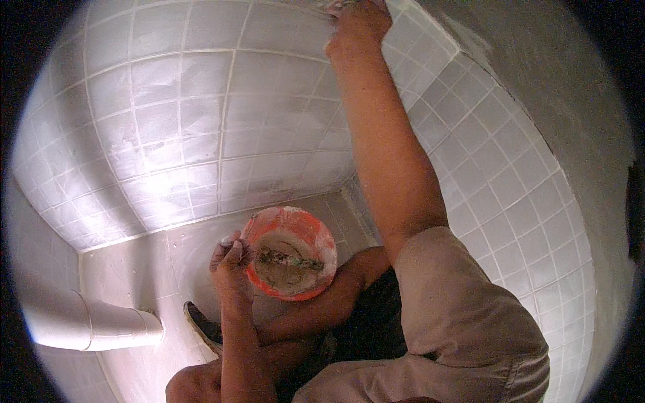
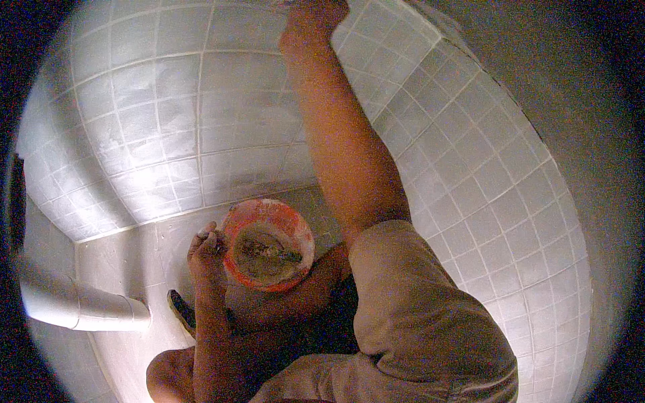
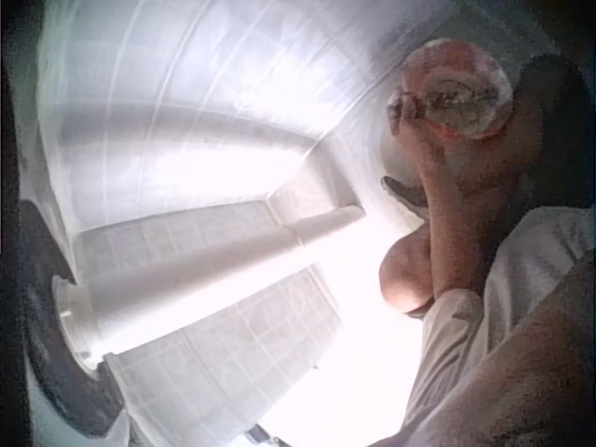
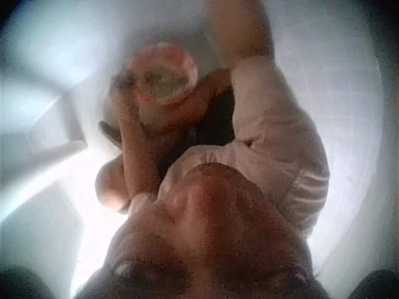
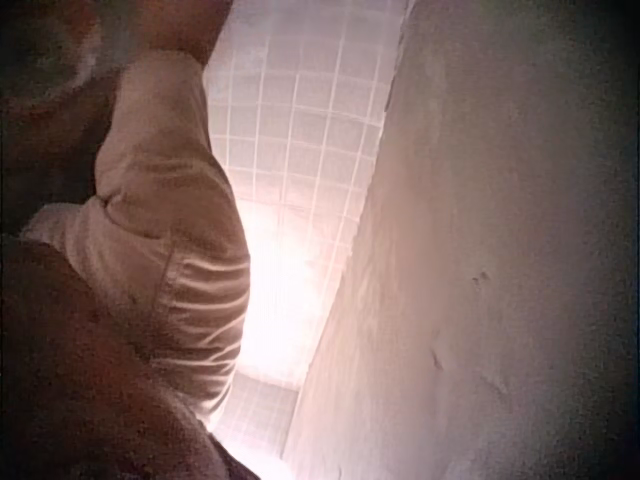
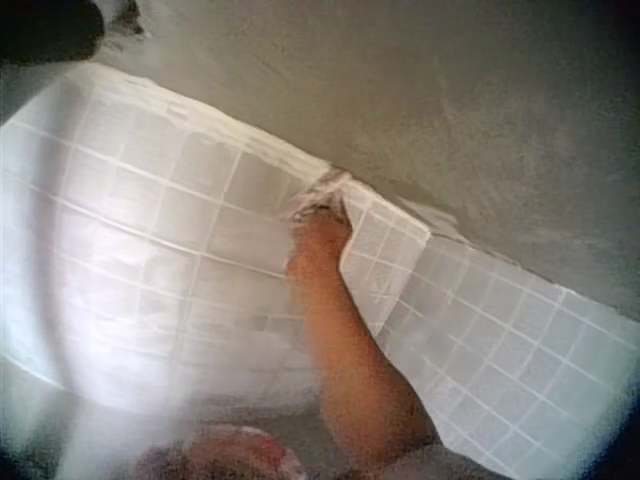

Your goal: The person applies grout to the corners and joints of a tiled wall section using a plastic spreader and their fingers, taking material from a bucket.

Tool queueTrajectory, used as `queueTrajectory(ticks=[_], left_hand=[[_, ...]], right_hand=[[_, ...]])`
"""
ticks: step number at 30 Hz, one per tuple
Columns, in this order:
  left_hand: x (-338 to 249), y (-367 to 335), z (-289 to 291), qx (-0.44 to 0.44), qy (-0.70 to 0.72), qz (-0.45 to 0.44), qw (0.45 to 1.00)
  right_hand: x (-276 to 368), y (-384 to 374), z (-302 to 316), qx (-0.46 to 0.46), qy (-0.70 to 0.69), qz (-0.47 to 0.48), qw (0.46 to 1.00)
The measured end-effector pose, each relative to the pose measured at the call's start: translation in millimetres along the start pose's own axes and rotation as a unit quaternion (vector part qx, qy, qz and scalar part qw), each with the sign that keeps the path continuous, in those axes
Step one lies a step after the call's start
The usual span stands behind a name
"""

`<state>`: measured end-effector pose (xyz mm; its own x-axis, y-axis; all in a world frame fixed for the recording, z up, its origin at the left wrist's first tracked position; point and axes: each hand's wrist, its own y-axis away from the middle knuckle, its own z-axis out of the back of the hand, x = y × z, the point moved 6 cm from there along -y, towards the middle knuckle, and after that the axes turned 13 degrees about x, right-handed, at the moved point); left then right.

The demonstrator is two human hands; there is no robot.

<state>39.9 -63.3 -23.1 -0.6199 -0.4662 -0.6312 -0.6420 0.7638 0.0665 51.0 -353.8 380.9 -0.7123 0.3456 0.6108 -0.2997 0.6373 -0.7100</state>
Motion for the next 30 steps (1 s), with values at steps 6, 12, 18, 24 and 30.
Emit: queueTrajectory(ticks=[6, 12, 18, 24, 30], left_hand=[[-1, 4, -2, 0.020, 0.012, -0.005, 1.000], [1, 3, 2, 0.007, 0.006, 0.009, 1.000], [-9, 7, 2, -0.010, 0.061, -0.008, 0.998], [-3, 0, 1, 0.013, 0.031, -0.009, 0.999], [2, -5, 16, 0.002, 0.021, -0.012, 1.000]], right_hand=[[-17, 23, -106, 0.116, -0.224, 0.065, 0.965], [-31, 78, -209, 0.252, 0.080, 0.106, 0.959], [-8, 82, -83, 0.306, 0.120, 0.027, 0.944], [61, 84, 31, 0.166, -0.220, -0.175, 0.945], [96, 22, 98, 0.180, -0.069, -0.253, 0.948]])
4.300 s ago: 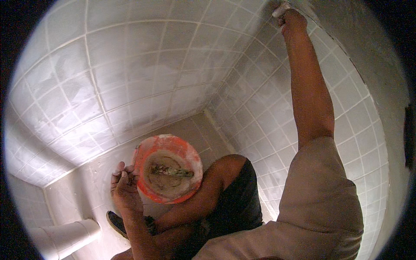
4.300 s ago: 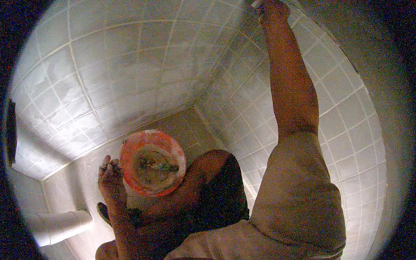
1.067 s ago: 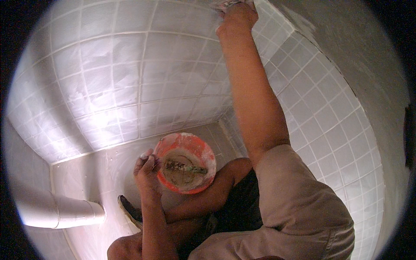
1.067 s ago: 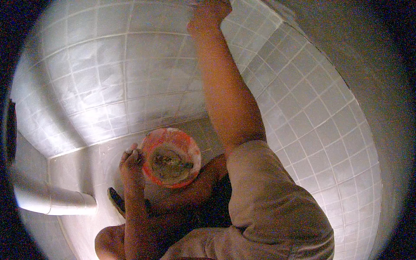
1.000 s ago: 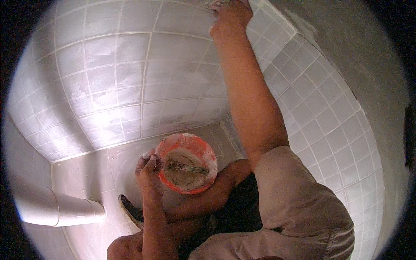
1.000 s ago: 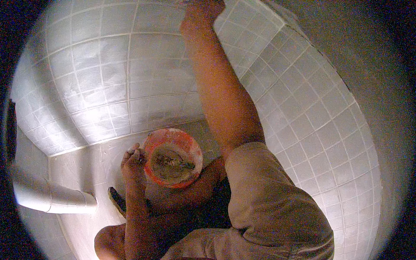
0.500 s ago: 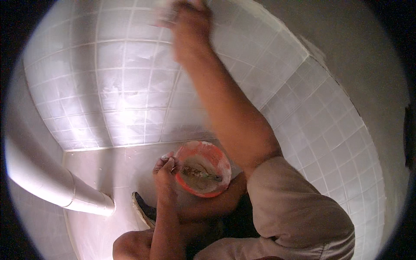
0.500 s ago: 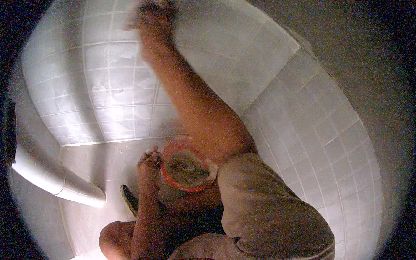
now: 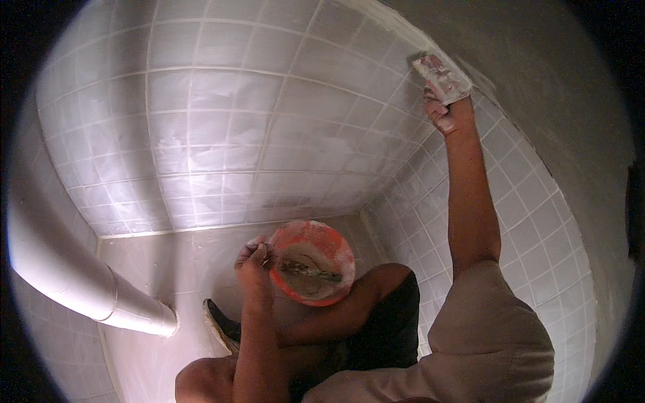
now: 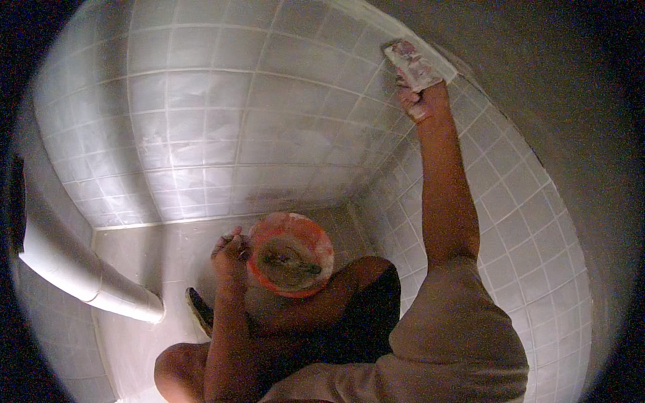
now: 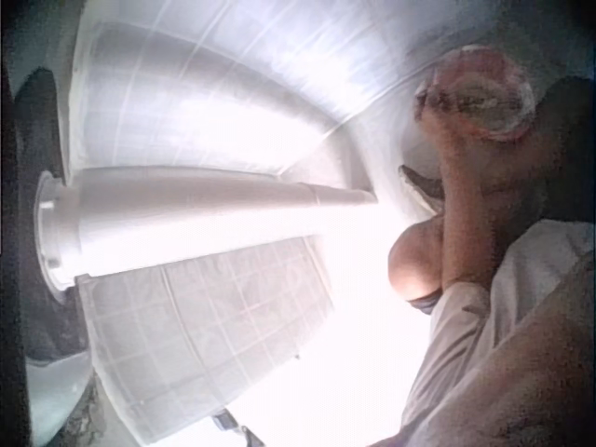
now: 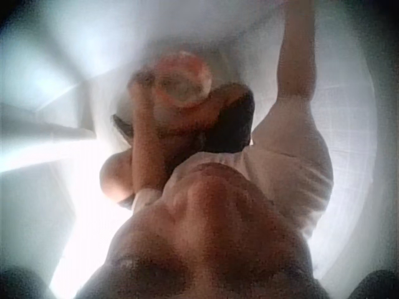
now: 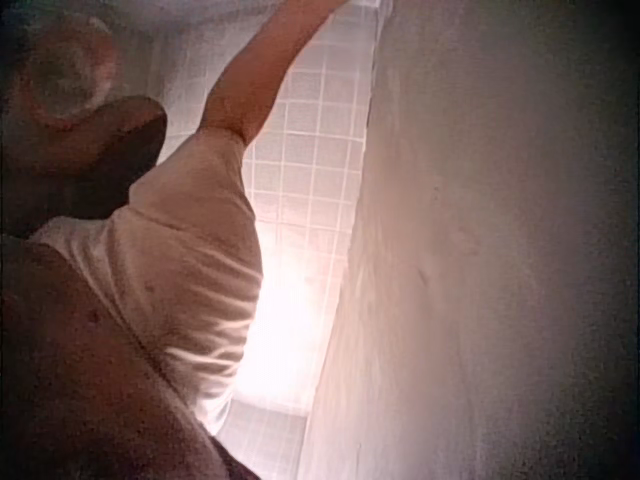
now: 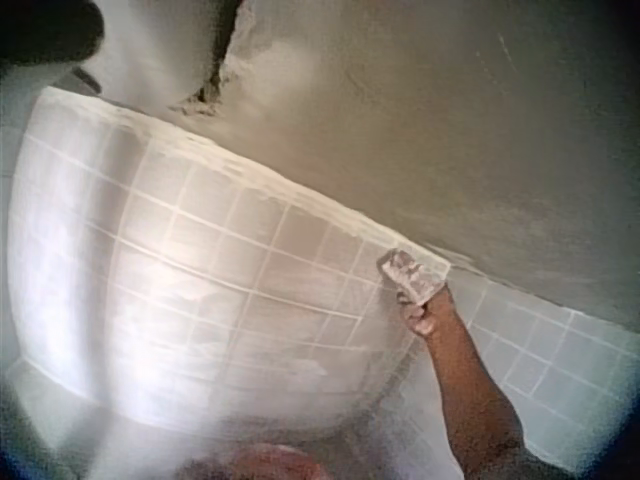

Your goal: The person applies grout to the corners and joints of a tiled wall section using a plastic spreader and their fingers, taking material from a bucket.

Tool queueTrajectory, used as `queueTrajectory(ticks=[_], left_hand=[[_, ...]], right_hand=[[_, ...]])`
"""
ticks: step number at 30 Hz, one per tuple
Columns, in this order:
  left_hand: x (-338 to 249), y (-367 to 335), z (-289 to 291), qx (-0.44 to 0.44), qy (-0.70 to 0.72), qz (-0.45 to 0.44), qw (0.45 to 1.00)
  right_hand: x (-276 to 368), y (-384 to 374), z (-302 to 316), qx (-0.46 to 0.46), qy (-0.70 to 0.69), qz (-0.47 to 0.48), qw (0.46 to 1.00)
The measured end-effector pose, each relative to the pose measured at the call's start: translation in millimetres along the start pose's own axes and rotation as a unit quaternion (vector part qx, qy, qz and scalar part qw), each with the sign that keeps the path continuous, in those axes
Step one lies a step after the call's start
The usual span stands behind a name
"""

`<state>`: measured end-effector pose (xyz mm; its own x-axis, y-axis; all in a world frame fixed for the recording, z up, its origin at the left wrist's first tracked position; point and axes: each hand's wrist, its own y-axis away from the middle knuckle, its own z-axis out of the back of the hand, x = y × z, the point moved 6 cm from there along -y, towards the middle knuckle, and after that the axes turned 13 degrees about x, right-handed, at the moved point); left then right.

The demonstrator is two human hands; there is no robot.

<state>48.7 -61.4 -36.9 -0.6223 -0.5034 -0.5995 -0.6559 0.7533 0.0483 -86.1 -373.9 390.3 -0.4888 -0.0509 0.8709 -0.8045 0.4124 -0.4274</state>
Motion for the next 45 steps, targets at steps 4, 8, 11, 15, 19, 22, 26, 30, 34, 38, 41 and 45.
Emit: queueTrajectory(ticks=[4, 8, 11, 15, 19, 22, 26, 30, 34, 38, 41, 45], left_hand=[[-4, 4, -5, -0.018, -0.015, 0.002, 1.000], [-2, 6, -9, -0.021, -0.005, 0.010, 1.000], [-1, 5, -10, -0.004, -0.001, 0.003, 1.000], [9, -4, -11, -0.007, -0.015, 0.008, 1.000], [4, -8, -9, -0.011, -0.057, 0.004, 0.998], [-13, 2, -15, -0.027, -0.081, 0.004, 0.996], [-5, -2, 2, -0.049, -0.229, 0.004, 0.972], [-7, -15, -11, -0.100, -0.341, -0.012, 0.935], [-1, -13, -5, -0.093, -0.381, 0.054, 0.918], [18, -25, -10, -0.025, -0.402, 0.039, 0.914], [3, -18, -10, -0.037, -0.444, 0.081, 0.891], [8, -22, -15, -0.044, -0.441, 0.094, 0.891]], right_hand=[[22, -17, 26, 0.014, -0.021, -0.006, 1.000], [21, -34, 36, 0.019, -0.088, -0.026, 0.996], [14, -38, 38, 0.063, -0.117, -0.053, 0.990], [21, -38, 45, 0.033, -0.090, -0.024, 0.995], [16, -45, 36, 0.048, -0.047, -0.074, 0.995], [-17, -44, -1, 0.183, -0.076, -0.127, 0.972], [-129, 43, -44, 0.104, 0.073, -0.264, 0.956], [-217, 114, 1, 0.273, 0.430, -0.369, 0.778], [-264, 143, 48, 0.271, 0.603, -0.341, 0.668], [-280, 164, 116, 0.281, 0.654, -0.262, 0.652], [-286, 193, 90, 0.327, 0.675, -0.286, 0.597], [-223, 215, 140, 0.157, 0.691, -0.328, 0.625]])
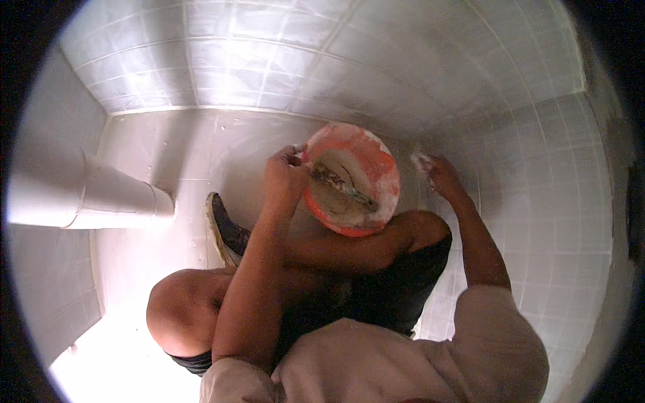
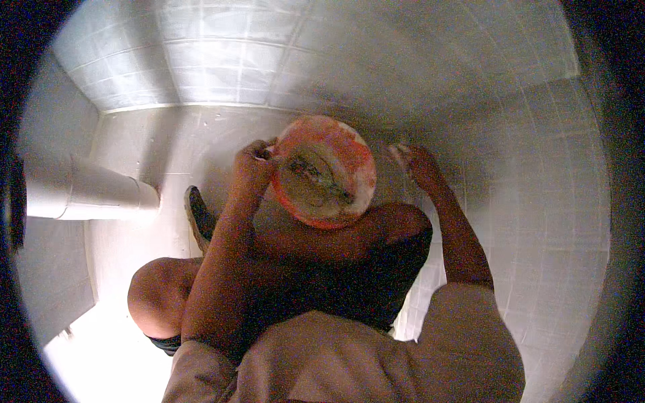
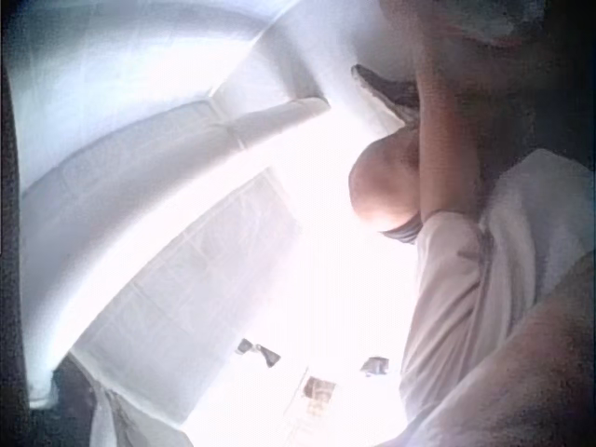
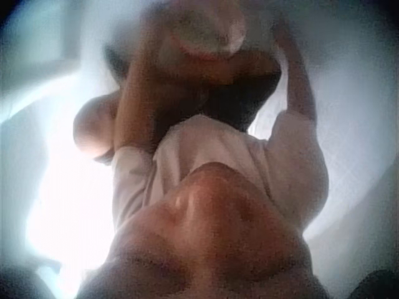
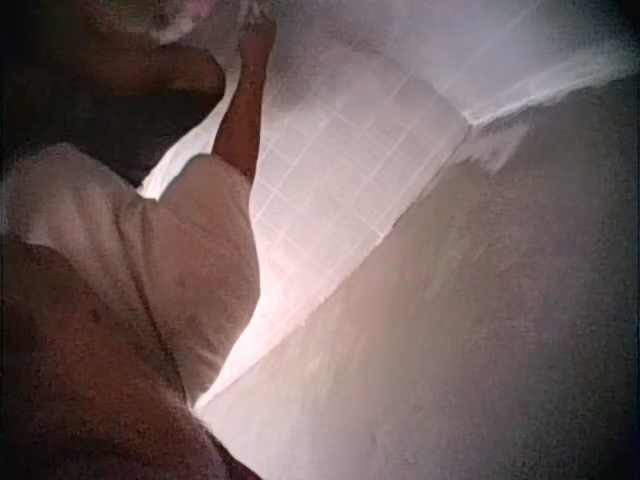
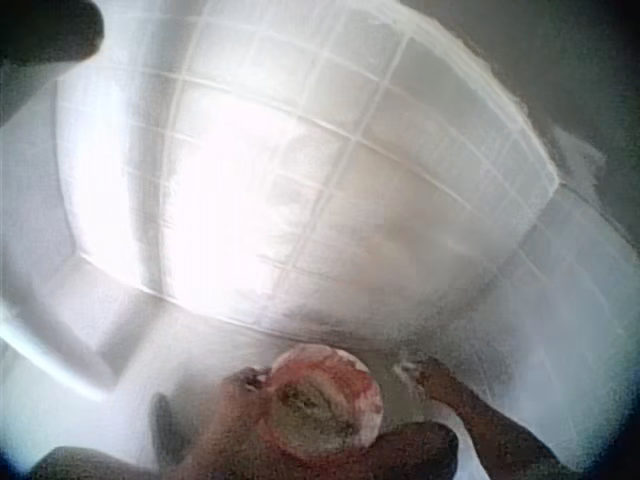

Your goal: The person applies grout to the corners and joints of a tiled wall section using a plastic spreader and their fingers, taking material from a bucket.

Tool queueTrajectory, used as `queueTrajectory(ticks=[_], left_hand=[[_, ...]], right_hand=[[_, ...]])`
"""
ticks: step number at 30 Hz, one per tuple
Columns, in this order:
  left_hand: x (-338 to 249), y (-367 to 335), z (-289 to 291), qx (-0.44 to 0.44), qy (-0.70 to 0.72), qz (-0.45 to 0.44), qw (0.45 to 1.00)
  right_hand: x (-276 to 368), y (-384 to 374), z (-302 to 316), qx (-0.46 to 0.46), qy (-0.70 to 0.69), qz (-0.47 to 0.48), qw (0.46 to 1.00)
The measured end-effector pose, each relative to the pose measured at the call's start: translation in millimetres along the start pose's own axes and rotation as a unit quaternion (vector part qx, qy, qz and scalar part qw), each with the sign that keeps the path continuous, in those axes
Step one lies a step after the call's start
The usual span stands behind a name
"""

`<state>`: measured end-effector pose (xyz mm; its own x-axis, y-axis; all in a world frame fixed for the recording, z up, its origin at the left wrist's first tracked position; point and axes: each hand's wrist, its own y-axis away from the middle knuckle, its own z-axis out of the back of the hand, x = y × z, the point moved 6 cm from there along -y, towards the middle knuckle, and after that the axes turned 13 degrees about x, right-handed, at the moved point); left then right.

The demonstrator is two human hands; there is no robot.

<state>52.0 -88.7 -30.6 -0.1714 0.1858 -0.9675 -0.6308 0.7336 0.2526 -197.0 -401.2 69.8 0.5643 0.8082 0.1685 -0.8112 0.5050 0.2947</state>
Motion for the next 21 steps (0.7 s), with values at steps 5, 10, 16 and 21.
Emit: queueTrajectory(ticks=[5, 10, 16, 21], left_hand=[[14, -3, 5, -0.007, 0.009, -0.074, 0.997], [43, 28, 34, -0.020, 0.010, -0.043, 0.999], [18, 25, 13, -0.005, 0.041, -0.009, 0.999], [24, 18, 20, -0.019, -0.015, -0.031, 0.999]], right_hand=[[68, 41, 70, -0.118, -0.307, 0.028, 0.944], [134, 42, 133, -0.222, -0.278, 0.149, 0.923], [150, 60, 293, -0.534, -0.066, 0.218, 0.815], [141, 41, 318, -0.612, 0.187, 0.178, 0.747]])
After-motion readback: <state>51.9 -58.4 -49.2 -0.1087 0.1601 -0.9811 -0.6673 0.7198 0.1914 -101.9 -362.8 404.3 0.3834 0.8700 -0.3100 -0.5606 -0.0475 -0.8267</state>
